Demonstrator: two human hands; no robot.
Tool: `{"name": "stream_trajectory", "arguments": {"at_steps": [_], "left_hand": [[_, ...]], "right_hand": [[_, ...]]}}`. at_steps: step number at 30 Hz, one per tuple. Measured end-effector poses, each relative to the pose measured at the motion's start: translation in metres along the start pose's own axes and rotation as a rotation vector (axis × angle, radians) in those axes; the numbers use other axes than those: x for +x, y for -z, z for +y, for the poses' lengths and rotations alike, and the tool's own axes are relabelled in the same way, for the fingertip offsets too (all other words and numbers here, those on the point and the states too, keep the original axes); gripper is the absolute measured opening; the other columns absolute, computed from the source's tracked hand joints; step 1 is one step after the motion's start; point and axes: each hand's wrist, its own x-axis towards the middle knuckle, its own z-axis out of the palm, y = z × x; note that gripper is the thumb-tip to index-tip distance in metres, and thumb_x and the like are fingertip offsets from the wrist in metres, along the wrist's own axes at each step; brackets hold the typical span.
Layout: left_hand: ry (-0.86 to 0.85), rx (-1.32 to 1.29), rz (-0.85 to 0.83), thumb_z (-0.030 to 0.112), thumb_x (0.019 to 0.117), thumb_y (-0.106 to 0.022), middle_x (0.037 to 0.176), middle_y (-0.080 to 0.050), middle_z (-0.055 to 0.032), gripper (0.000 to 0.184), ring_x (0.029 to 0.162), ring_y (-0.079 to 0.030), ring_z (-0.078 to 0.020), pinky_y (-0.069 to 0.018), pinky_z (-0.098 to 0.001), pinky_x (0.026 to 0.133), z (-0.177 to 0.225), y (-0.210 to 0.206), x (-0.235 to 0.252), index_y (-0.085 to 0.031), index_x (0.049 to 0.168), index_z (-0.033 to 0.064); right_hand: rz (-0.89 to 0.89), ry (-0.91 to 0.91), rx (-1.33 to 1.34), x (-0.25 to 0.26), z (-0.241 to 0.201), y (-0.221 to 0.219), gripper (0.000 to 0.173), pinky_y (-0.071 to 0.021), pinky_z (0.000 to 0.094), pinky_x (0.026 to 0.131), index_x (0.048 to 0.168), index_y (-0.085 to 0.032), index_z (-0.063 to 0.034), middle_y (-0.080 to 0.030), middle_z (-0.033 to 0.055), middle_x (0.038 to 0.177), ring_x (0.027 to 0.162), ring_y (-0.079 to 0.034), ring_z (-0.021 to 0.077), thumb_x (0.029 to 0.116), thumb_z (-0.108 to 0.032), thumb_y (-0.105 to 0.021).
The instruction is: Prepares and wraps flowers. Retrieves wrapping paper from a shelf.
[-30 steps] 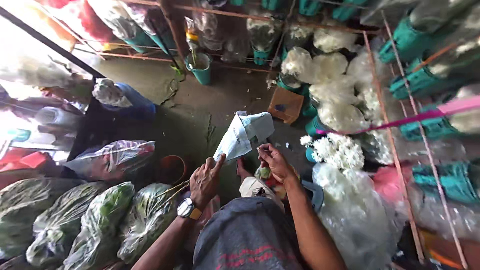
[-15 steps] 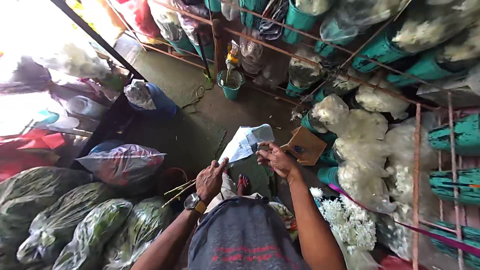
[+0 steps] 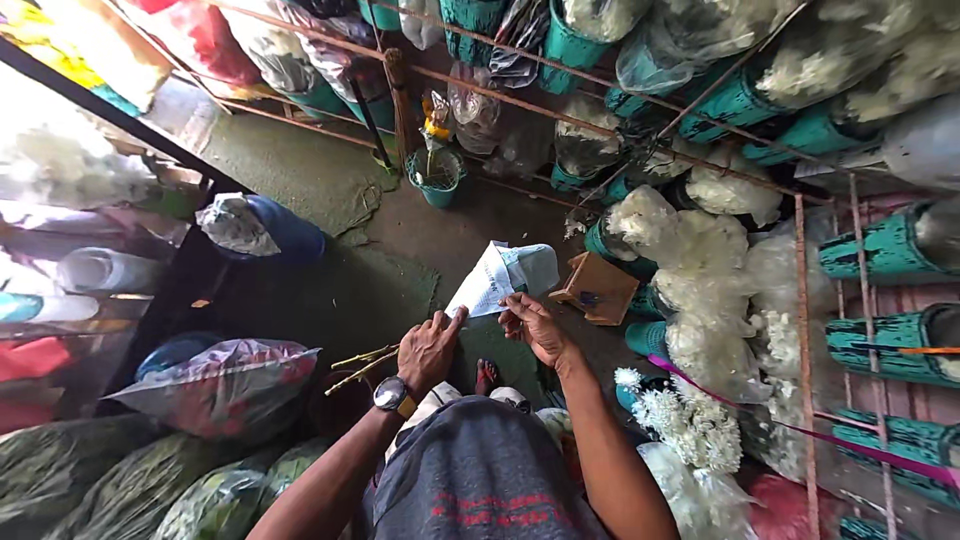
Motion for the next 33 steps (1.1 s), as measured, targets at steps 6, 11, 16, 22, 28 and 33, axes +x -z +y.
{"name": "stream_trajectory", "arguments": {"at_steps": [6,11,16,22,28,33], "left_hand": [[-0.162,0.028,0.030,0.019,0.1030,-0.049,0.113,-0.065,-0.0220,0.062,0.090,-0.068,-0.0401,-0.0537,-0.0532,0.074,0.010,0.001,-0.036,-0.030,0.161,0.0330],[-0.156,0.074,0.035,0.019,0.1051,-0.046,0.108,-0.062,-0.0246,0.068,0.087,-0.066,-0.0426,-0.0525,-0.0539,0.071,0.015,0.000,-0.090,-0.018,0.162,0.0429],[-0.034,0.088,0.024,0.011,0.1011,-0.049,0.113,-0.063,-0.0250,0.061,0.092,-0.066,-0.0428,-0.0531,-0.0540,0.073,0.032,-0.028,-0.147,-0.036,0.158,0.0294],[0.093,0.059,0.125,0.007,0.0980,-0.053,0.109,-0.065,-0.0231,0.060,0.087,-0.067,-0.0411,-0.0531,-0.0528,0.070,0.055,-0.067,-0.217,-0.045,0.154,0.0262],[0.238,0.075,0.240,0.003,0.0946,-0.055,0.104,-0.065,-0.0204,0.063,0.082,-0.067,-0.0379,-0.0530,-0.0493,0.066,0.073,-0.085,-0.276,-0.047,0.152,0.0277],[0.359,0.042,0.297,0.002,0.0940,-0.054,0.102,-0.066,-0.0200,0.065,0.080,-0.067,-0.0369,-0.0529,-0.0487,0.065,0.078,-0.111,-0.329,-0.048,0.152,0.0290]], "right_hand": [[-0.108,-0.177,0.158,-0.005,0.010,-0.025,0.048,-0.0548,0.0281,0.060,0.129,-0.056,-0.0102,-0.069,0.0079,0.095,0.068,-0.064,0.0148,0.1118,-0.045,-0.029],[-0.313,-0.253,0.295,-0.032,0.034,-0.016,0.055,-0.0526,0.0233,0.054,0.138,-0.052,-0.0127,-0.070,0.0141,0.117,0.070,-0.066,0.0140,0.1109,-0.050,-0.022],[-0.443,-0.117,0.376,-0.073,0.068,-0.006,0.045,-0.0575,0.0495,0.091,0.146,-0.049,-0.0155,-0.055,0.0131,0.144,0.121,-0.062,0.0326,0.1102,-0.037,-0.033],[-0.356,0.139,-0.075,-0.111,0.084,-0.007,0.036,-0.0516,0.0422,0.100,0.134,-0.058,-0.0047,-0.061,0.0107,0.135,0.118,-0.061,0.0221,0.1071,-0.023,-0.044],[-0.424,-0.013,-0.140,-0.134,0.099,-0.043,0.018,-0.0603,0.0372,0.077,0.119,-0.063,-0.0013,-0.068,0.0100,0.094,0.081,-0.067,0.0183,0.1026,-0.008,-0.058],[-0.503,-0.109,-0.168,-0.149,0.135,-0.069,0.038,-0.0597,0.0360,0.073,0.141,-0.051,-0.0071,-0.066,0.0109,0.095,0.073,-0.064,0.0169,0.1029,-0.007,-0.057]]}}
